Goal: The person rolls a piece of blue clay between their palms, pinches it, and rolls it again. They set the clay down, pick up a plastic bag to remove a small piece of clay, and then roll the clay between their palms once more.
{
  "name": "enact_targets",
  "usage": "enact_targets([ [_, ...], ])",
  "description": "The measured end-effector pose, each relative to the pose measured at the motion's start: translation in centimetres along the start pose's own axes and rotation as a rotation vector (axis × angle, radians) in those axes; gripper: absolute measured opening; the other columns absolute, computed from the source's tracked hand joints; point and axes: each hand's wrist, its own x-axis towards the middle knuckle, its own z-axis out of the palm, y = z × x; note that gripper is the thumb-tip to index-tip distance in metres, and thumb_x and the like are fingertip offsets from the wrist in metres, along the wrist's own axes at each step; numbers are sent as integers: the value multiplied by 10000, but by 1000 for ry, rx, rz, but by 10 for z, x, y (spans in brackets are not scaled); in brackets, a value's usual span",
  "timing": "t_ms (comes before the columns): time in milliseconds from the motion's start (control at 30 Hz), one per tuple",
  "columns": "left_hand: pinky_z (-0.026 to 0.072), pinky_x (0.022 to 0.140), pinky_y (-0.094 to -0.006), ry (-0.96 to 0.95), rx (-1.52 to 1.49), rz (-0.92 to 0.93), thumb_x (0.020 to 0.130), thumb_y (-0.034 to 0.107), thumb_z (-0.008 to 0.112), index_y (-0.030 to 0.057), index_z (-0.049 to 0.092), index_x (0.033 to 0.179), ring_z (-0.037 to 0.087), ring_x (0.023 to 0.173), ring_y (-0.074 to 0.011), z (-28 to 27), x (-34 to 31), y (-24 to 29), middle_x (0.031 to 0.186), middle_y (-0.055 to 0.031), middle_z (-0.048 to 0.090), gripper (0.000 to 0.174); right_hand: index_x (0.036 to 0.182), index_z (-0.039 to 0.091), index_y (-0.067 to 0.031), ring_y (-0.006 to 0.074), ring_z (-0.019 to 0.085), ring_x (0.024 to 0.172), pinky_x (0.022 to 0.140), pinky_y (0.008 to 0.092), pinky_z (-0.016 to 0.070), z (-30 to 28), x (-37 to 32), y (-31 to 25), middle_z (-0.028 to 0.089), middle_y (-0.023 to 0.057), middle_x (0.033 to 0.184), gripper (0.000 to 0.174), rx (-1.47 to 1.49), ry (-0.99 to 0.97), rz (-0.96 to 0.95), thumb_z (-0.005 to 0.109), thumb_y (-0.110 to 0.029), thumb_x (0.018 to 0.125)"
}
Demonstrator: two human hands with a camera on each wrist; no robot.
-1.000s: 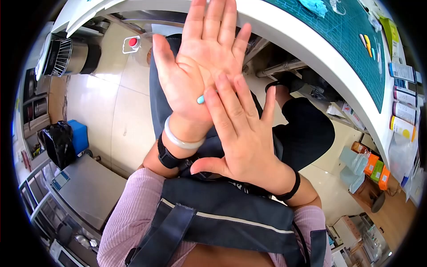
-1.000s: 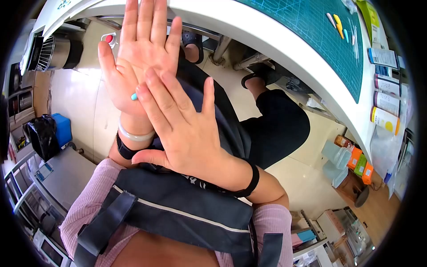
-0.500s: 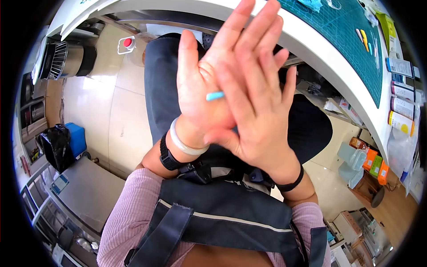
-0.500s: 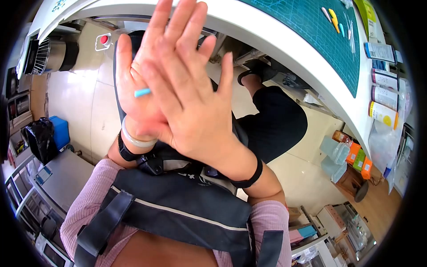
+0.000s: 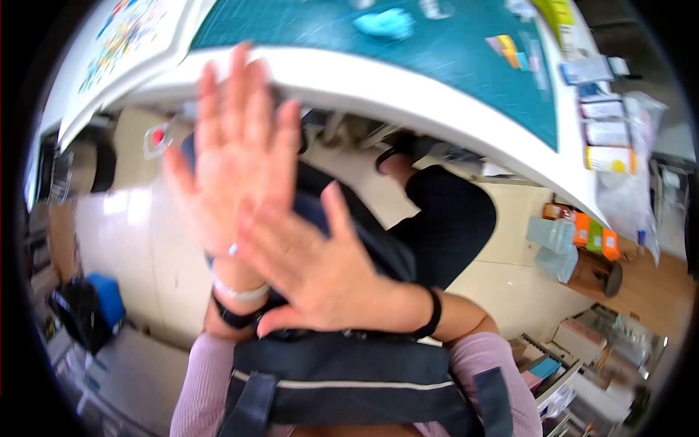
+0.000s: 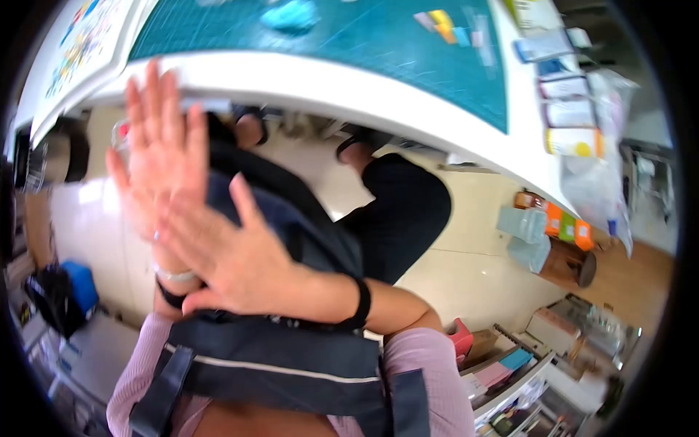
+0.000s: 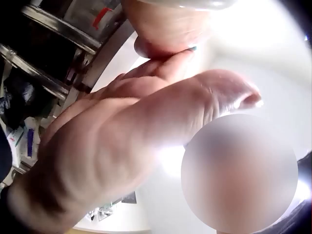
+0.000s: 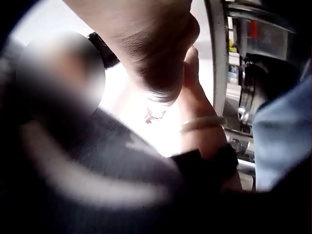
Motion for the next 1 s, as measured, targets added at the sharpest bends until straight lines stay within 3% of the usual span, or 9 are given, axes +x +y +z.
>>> enact_targets([
  [167, 125, 1111, -435, 137, 83, -192, 938, 417, 260, 95, 75, 1442, 38, 1394, -226, 18, -17, -36, 1511, -92, 38, 627, 1309, 394, 12, 292, 282, 1329, 988, 647, 118, -13, 25, 15, 342, 162, 1402, 855, -22, 172, 77, 389, -656, 774],
  [200, 171, 1099, -407, 260, 59, -194, 908, 551, 222, 83, 118, 1438, 83, 1388, -257, 17, -14, -38, 1498, -128, 105, 714, 1309, 394, 12, 292, 282, 1329, 988, 647, 118, -15, 24, 15, 342, 162, 1402, 855, -44, 178, 76, 389, -656, 774],
  [300, 141, 1110, -419, 71, 187, -43, 929, 447, 288, 96, 74, 1442, 43, 1393, -232, 14, -1, -14, 1510, -101, 29, 657, 1365, 279, 27, 290, 206, 1358, 1038, 601, 98, -5, 6, 2, 217, 182, 1455, 920, -65, 24, -16, 530, -577, 718],
  [367, 155, 1103, -417, 101, 233, 30, 911, 540, 249, 100, 77, 1444, 71, 1390, -239, 11, 4, -9, 1505, -126, 55, 712, 1390, 271, -35, 242, 228, 1357, 1011, 634, 85, 2, -5, -5, 233, 134, 1464, 895, 33, -100, 40, 356, -678, 773],
  [500, 159, 1104, -430, 139, 47, -188, 925, 461, 284, 87, 80, 1440, 44, 1392, -259, 20, -14, -35, 1502, -142, 40, 669, 1378, 305, -33, 299, 225, 1353, 1028, 607, 59, -18, 28, 8, 249, 146, 1455, 846, -207, 66, 104, 339, -657, 808],
  [633, 177, 1097, -422, 121, 40, -86, 906, 544, 240, 82, 114, 1438, 98, 1385, -265, 16, -2, -18, 1495, -156, 87, 716, 1372, 309, -29, 304, 243, 1344, 1018, 616, 98, -10, 17, 2, 274, 160, 1440, 835, -118, 15, 45, 372, -639, 805],
  [733, 175, 1099, -424, 91, 58, -36, 903, 547, 236, 83, 121, 1437, 98, 1385, -263, 9, 2, -13, 1495, -158, 85, 716, 1359, 322, -18, 287, 263, 1339, 1009, 632, 107, -3, 6, 1, 294, 138, 1437, 810, -44, -21, 26, 470, -570, 785],
  [833, 178, 1096, -400, 193, -85, -240, 887, 578, 207, 76, 143, 1434, 132, 1378, -282, 18, -7, -29, 1484, -173, 135, 745, 1271, 434, 18, 302, 325, 1295, 1008, 630, 143, -16, 27, 12, 372, 154, 1379, 622, -215, 114, 63, 496, -401, 817],
  [1000, 166, 1093, -375, 183, -34, -278, 893, 565, 50, 68, 157, 1429, 179, 1364, -296, 22, -6, -26, 1463, -183, 200, 738, 1148, 566, 6, 308, 426, 1229, 1034, 483, 192, -30, 31, 10, 525, 144, 1241, 390, -160, 197, 54, 578, -193, 813],
])
